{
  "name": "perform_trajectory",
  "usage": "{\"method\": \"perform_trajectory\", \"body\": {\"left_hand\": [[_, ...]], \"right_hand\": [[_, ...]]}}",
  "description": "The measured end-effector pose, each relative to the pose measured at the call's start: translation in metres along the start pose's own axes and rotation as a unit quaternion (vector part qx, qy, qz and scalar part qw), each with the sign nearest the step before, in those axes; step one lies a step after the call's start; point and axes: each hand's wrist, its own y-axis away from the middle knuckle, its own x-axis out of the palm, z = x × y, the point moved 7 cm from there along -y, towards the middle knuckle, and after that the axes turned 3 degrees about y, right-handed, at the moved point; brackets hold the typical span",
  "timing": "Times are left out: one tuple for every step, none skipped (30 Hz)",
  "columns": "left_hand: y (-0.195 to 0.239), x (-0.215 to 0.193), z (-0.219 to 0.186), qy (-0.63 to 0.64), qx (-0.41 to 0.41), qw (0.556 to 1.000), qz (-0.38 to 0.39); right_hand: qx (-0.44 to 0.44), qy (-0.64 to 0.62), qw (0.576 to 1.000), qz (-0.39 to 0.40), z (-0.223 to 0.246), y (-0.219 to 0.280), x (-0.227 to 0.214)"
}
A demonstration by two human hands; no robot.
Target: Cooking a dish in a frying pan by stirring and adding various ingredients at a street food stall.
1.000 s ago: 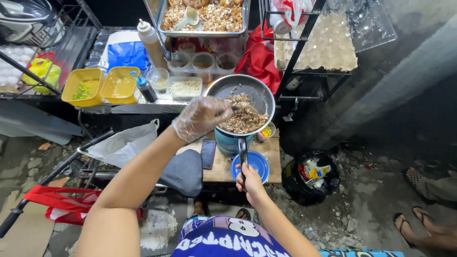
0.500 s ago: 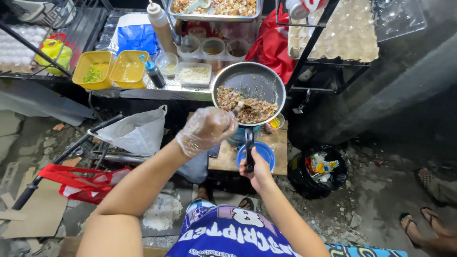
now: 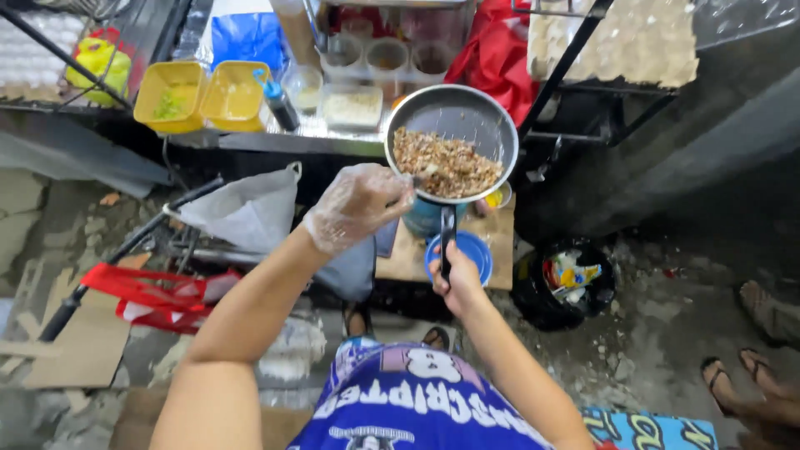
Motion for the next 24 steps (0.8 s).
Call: {"method": "perform_trajectory", "body": {"left_hand": [[-0.001,-0.012,-0.005,-0.005,0.012,1.0,-0.008],[-0.003,-0.022,-0.006,0.006,0.0,1.0,-0.003],[0.007,-0.031,-0.014,0.028,-0.023,0.999,0.013],[0.003,-0.018,-0.005,0.034,-0.023,0.999,0.017],[0.004,-0.005,-0.004,0.028,0.002,1.0,0.007],[0.006,0.007,-0.004,0.023,0.028,0.999,-0.002],[0.005,0.009,0.005,0.025,0.034,0.999,-0.005],[0.002,0.011,0.016,0.048,0.019,0.999,-0.003],[-0.003,0.013,0.028,0.071,0.007,0.997,-0.002],[-0.009,0.009,0.027,0.073,0.014,0.997,-0.005],[-0.01,0.008,0.025,0.073,0.014,0.997,0.013],[-0.011,0.008,0.022,0.073,0.014,0.997,0.031],[-0.018,0.008,0.028,0.08,0.014,0.996,0.033],[-0.024,0.007,0.035,0.139,-0.001,0.99,0.023],[-0.041,0.004,0.047,0.19,-0.006,0.982,0.004],[-0.05,0.007,0.05,0.189,0.003,0.982,-0.002],[-0.056,0.01,0.049,0.16,0.02,0.987,-0.004],[-0.061,0.014,0.048,0.132,0.037,0.991,-0.007],[-0.058,0.032,0.048,0.139,0.03,0.99,-0.002],[-0.054,0.052,0.048,0.126,0.019,0.992,0.012],[-0.062,0.069,0.053,0.103,0.017,0.994,0.015],[-0.06,0.056,0.052,0.1,0.02,0.995,0.01],[-0.055,0.044,0.047,0.108,0.044,0.993,0.027],[-0.051,0.033,0.042,0.116,0.068,0.99,0.045]], "right_hand": [[-0.014,-0.001,1.0,0.003,0.001,-0.006,-0.001],[-0.007,-0.006,1.0,0.004,0.001,-0.013,-0.002],[0.018,-0.012,1.0,-0.003,-0.017,-0.004,-0.009],[0.021,-0.015,1.0,-0.008,-0.01,-0.006,-0.004],[0.019,-0.017,1.0,-0.002,-0.008,-0.003,-0.001],[0.018,-0.018,1.0,0.003,-0.007,0.001,0.002],[0.012,-0.019,1.0,0.001,-0.006,0.004,0.005],[0.012,-0.022,1.0,-0.005,-0.006,0.007,0.008],[0.012,-0.024,1.0,-0.011,-0.004,0.01,0.011],[0.004,-0.025,1.0,-0.014,0.001,0.007,0.01],[0.007,-0.027,0.999,-0.018,-0.002,0.008,0.01],[0.009,-0.029,0.999,-0.022,-0.006,0.008,0.009],[0.012,-0.03,0.999,-0.029,-0.01,0.011,0.009],[0.014,-0.034,0.999,-0.028,-0.013,0.015,0.011],[0.002,-0.037,0.999,-0.02,-0.003,0.007,0.017],[-0.009,-0.036,0.999,-0.02,-0.001,0.004,0.016],[-0.003,-0.037,0.999,-0.022,-0.005,0.005,0.014],[0.003,-0.037,0.999,-0.024,-0.01,0.006,0.013],[0.012,-0.038,0.999,-0.029,-0.014,0.01,0.013],[0.011,-0.039,0.999,-0.03,-0.018,0.013,0.014],[-0.005,-0.037,0.999,-0.022,-0.005,0.004,0.017],[-0.012,-0.034,0.999,-0.019,-0.005,0.002,0.014],[-0.004,-0.039,0.999,-0.018,-0.009,0.003,0.012],[0.005,-0.044,0.999,-0.016,-0.012,0.004,0.01]]}}
